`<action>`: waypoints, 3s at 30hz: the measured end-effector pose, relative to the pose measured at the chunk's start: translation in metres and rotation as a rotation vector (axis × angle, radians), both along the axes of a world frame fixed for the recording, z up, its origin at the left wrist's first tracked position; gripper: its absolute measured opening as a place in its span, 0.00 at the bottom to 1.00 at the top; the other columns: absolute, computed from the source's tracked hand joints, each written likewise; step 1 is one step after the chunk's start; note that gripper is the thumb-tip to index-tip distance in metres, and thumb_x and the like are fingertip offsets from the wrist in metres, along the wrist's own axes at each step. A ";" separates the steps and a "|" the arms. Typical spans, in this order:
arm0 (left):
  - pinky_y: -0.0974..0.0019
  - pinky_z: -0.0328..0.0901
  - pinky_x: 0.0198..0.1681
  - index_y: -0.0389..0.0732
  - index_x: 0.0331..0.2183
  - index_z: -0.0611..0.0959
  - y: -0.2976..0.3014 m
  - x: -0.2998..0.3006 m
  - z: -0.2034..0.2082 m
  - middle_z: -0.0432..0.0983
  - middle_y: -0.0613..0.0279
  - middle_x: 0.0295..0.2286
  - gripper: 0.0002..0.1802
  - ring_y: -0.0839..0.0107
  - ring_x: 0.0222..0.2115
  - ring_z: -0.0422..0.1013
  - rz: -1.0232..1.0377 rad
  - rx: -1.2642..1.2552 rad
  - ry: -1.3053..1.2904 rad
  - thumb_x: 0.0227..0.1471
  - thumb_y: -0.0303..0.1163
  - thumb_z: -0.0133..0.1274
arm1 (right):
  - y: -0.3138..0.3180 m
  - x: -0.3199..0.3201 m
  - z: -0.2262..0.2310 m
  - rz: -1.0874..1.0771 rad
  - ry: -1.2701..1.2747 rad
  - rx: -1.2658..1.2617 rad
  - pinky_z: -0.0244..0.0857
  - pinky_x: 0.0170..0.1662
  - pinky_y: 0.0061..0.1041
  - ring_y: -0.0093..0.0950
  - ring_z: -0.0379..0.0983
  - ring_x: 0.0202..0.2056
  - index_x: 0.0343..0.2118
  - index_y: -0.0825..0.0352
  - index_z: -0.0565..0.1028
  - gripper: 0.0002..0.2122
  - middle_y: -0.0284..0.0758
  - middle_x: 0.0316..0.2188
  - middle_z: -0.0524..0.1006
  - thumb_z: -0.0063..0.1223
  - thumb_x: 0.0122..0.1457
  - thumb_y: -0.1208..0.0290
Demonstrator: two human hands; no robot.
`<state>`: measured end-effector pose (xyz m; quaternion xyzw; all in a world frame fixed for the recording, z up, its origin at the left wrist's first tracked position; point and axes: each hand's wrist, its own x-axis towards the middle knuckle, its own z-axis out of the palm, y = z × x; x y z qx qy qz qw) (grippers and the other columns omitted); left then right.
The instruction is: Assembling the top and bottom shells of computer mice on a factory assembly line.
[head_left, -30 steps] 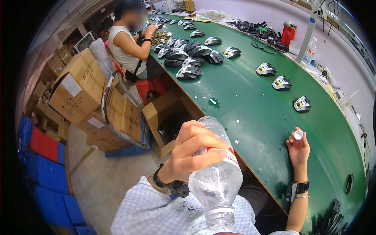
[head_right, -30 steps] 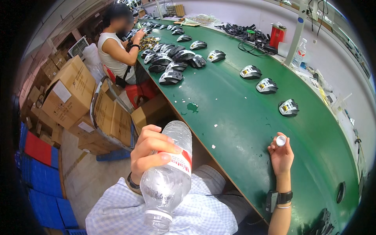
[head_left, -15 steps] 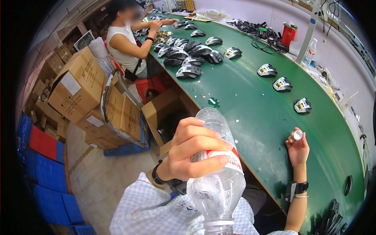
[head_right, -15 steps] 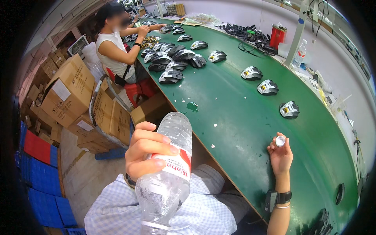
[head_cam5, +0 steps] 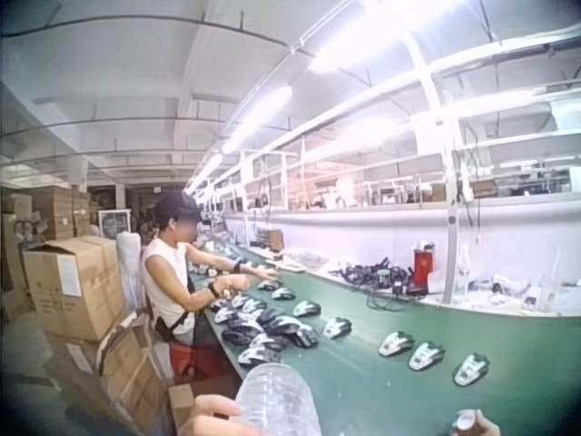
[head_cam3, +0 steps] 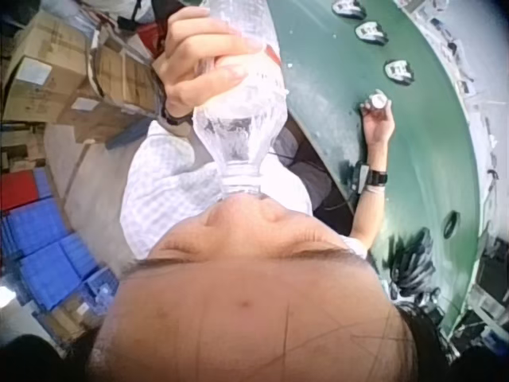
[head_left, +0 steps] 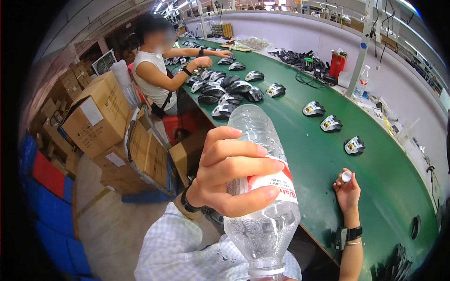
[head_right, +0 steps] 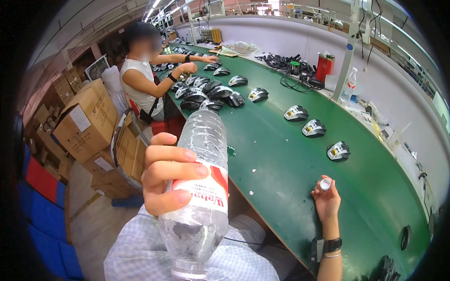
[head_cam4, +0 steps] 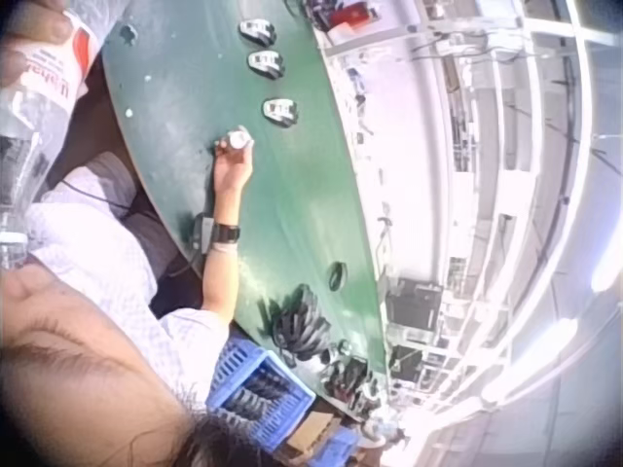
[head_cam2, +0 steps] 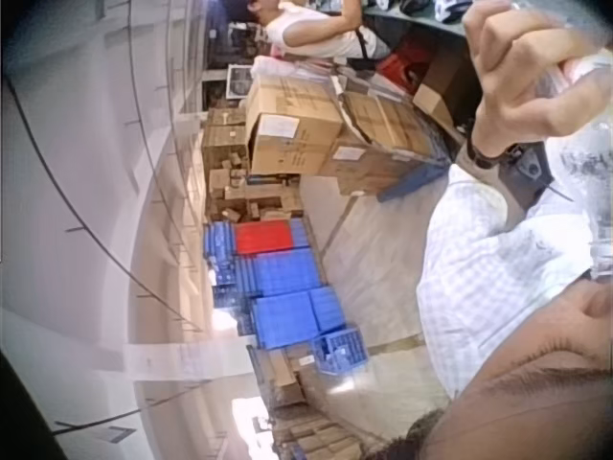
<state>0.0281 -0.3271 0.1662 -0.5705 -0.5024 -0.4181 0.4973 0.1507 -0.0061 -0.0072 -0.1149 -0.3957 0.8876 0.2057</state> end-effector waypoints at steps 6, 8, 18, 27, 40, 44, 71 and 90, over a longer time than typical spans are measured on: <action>0.61 0.59 0.44 0.59 0.34 0.74 0.003 -0.007 0.011 0.77 0.72 0.32 0.22 0.72 0.33 0.69 -0.023 0.041 0.066 0.33 0.31 0.63 | -0.001 -0.004 -0.002 -0.011 0.002 -0.002 0.61 0.36 0.24 0.23 0.63 0.28 0.42 0.66 0.68 0.15 0.32 0.29 0.69 0.36 0.63 0.59; 0.61 0.59 0.44 0.59 0.34 0.74 0.004 -0.009 0.012 0.77 0.72 0.32 0.22 0.72 0.33 0.69 -0.027 0.047 0.068 0.33 0.31 0.62 | -0.001 -0.005 -0.002 -0.001 -0.001 -0.016 0.61 0.36 0.24 0.23 0.64 0.28 0.42 0.66 0.68 0.15 0.32 0.29 0.69 0.37 0.63 0.58; 0.61 0.60 0.43 0.59 0.34 0.74 -0.001 -0.017 0.015 0.77 0.71 0.32 0.22 0.71 0.33 0.69 -0.031 0.063 0.074 0.33 0.31 0.62 | -0.008 -0.013 0.001 0.005 -0.004 0.006 0.61 0.36 0.24 0.22 0.64 0.28 0.43 0.65 0.68 0.16 0.31 0.29 0.69 0.37 0.63 0.58; 0.64 0.60 0.37 0.53 0.32 0.77 -0.007 -0.014 -0.008 0.77 0.68 0.32 0.18 0.70 0.30 0.70 -0.138 -0.095 -0.093 0.32 0.32 0.62 | -0.010 -0.014 -0.002 -0.005 -0.024 0.002 0.61 0.36 0.24 0.22 0.64 0.28 0.42 0.65 0.68 0.16 0.31 0.29 0.69 0.37 0.63 0.58; 0.63 0.58 0.34 0.41 0.39 0.75 -0.025 -0.009 -0.061 0.74 0.60 0.30 0.31 0.63 0.28 0.68 -0.253 -0.353 -0.607 0.25 0.32 0.65 | -0.033 -0.024 0.025 0.026 -0.189 0.419 0.62 0.38 0.21 0.19 0.66 0.33 0.42 0.66 0.70 0.15 0.30 0.31 0.70 0.37 0.63 0.60; 0.62 0.58 0.39 0.41 0.41 0.73 -0.036 -0.016 -0.092 0.72 0.59 0.34 0.38 0.60 0.34 0.67 -0.163 -0.660 -0.851 0.19 0.33 0.66 | -0.083 -0.038 0.075 0.191 -0.067 0.776 0.62 0.40 0.19 0.18 0.66 0.35 0.46 0.66 0.69 0.13 0.30 0.36 0.71 0.45 0.58 0.73; 0.62 0.64 0.41 0.39 0.41 0.73 -0.026 -0.006 -0.132 0.72 0.56 0.34 0.33 0.60 0.37 0.69 -0.309 -0.823 -1.197 0.24 0.30 0.63 | -0.140 -0.038 0.124 0.396 0.277 1.582 0.65 0.39 0.27 0.31 0.67 0.35 0.38 0.62 0.75 0.17 0.29 0.37 0.76 0.63 0.40 0.74; 0.62 0.64 0.38 0.37 0.39 0.74 -0.013 -0.002 -0.128 0.72 0.55 0.33 0.33 0.58 0.36 0.70 -0.284 -0.872 -1.077 0.23 0.33 0.64 | -0.168 -0.044 0.091 -0.273 -0.109 1.804 0.59 0.19 0.32 0.34 0.64 0.16 0.14 0.66 0.65 0.18 0.35 0.13 0.63 0.59 0.46 0.59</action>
